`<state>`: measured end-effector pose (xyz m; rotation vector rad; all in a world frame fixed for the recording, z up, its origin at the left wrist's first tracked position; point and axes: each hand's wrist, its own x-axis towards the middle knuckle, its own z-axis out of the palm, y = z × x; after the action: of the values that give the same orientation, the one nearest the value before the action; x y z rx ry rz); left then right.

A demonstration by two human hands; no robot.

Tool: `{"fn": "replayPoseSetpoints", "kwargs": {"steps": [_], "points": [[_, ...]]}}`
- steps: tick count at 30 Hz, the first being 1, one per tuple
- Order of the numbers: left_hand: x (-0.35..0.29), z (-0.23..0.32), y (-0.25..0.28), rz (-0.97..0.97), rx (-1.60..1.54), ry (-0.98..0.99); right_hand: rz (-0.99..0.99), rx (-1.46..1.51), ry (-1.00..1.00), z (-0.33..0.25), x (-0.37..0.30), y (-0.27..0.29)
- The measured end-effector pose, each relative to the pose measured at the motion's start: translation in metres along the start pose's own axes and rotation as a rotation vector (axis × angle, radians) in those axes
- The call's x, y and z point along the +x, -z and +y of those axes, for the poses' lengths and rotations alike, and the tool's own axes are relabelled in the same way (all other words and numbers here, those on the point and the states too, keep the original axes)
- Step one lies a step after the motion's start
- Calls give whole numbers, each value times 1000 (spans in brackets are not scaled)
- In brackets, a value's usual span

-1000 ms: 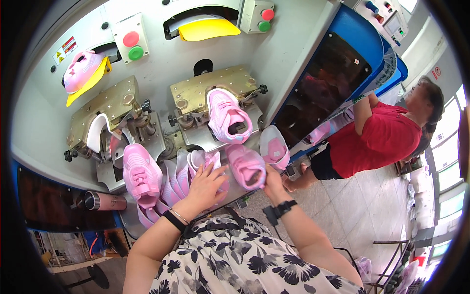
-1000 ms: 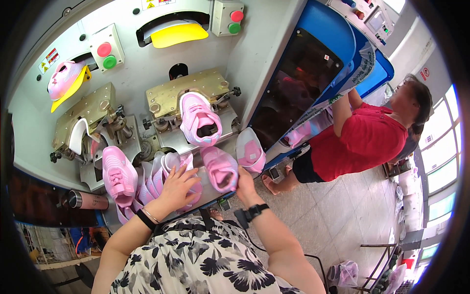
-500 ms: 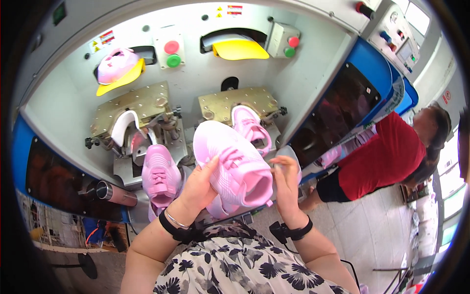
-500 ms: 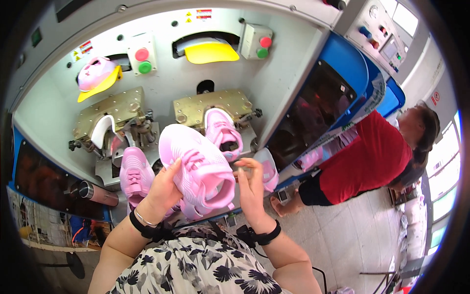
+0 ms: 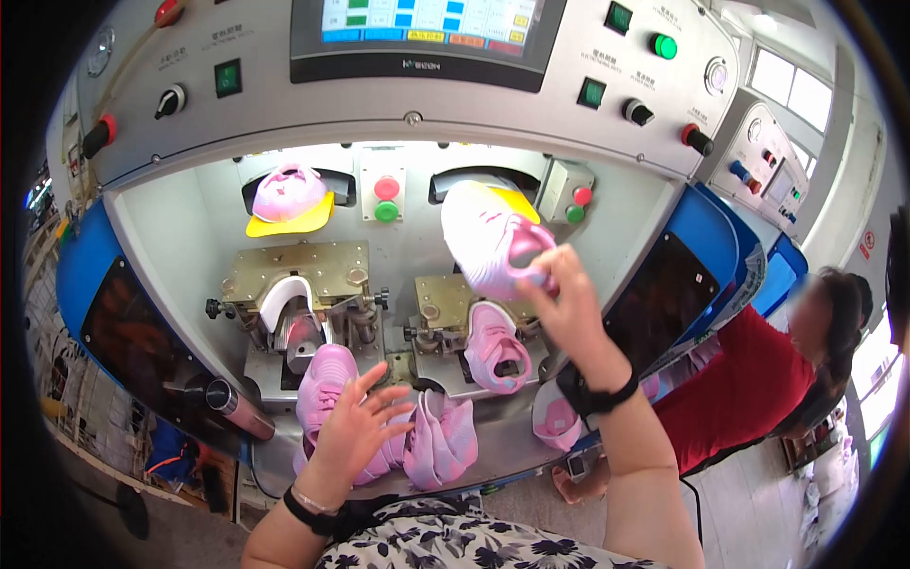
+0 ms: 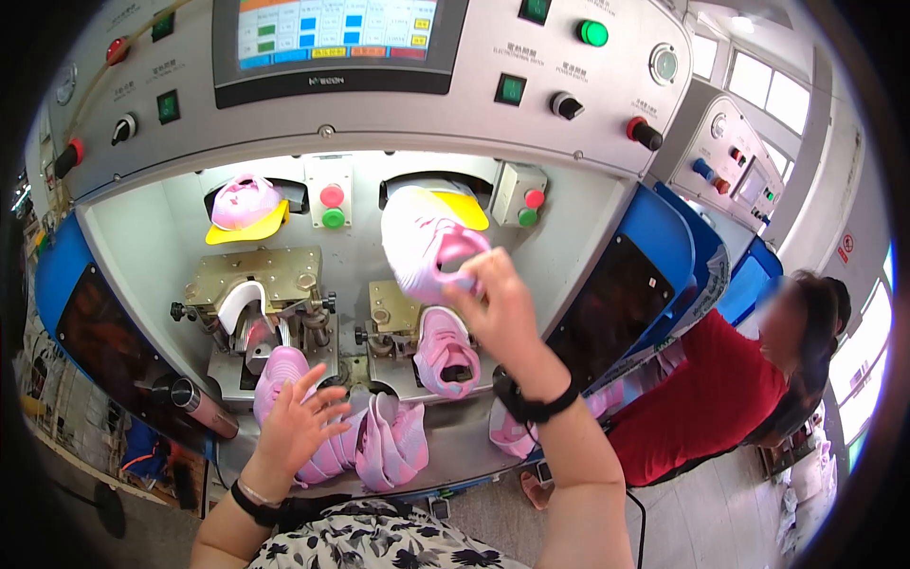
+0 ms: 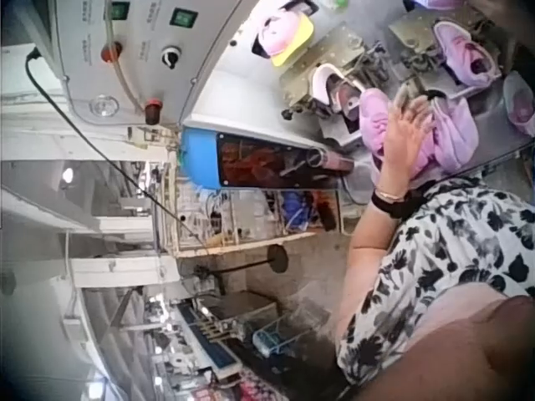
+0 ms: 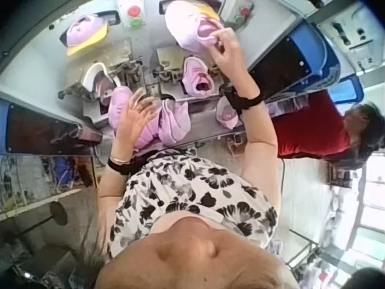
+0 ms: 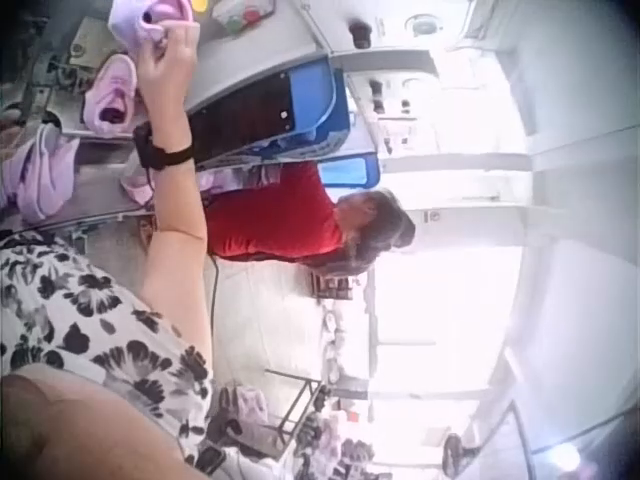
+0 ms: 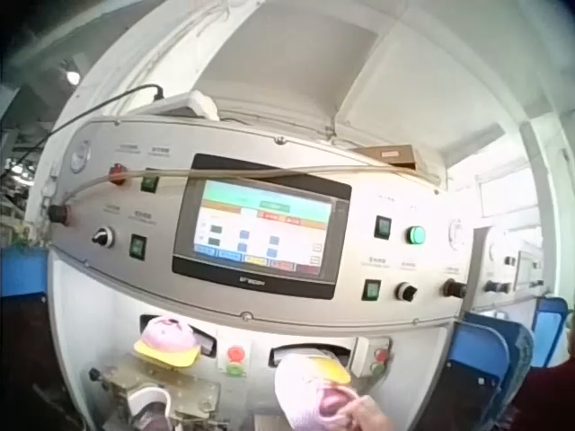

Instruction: Operating an industrial machine to shape or press pink shoe uppers.

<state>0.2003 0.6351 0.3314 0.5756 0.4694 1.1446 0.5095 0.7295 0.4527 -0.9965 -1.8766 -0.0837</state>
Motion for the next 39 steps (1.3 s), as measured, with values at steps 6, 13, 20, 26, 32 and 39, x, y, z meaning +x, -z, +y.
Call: {"fn": "replayPoseSetpoints", "kwargs": {"steps": [6,13,20,26,32,39], "points": [[-41,-4,32,178,-11,-32,101,-157,32,78,101,-34],[-99,6,70,378,-56,-195,623,-69,-91,138,88,-79],[-151,18,95,531,-158,-288,286,-248,-564,171,38,-77],[-123,19,102,655,-60,-252,131,-262,-523,183,37,-75],[-101,22,104,568,226,-141,120,336,-369,98,-5,-73],[-87,8,136,619,366,-118,-580,565,-338,-81,-133,-160]]}}
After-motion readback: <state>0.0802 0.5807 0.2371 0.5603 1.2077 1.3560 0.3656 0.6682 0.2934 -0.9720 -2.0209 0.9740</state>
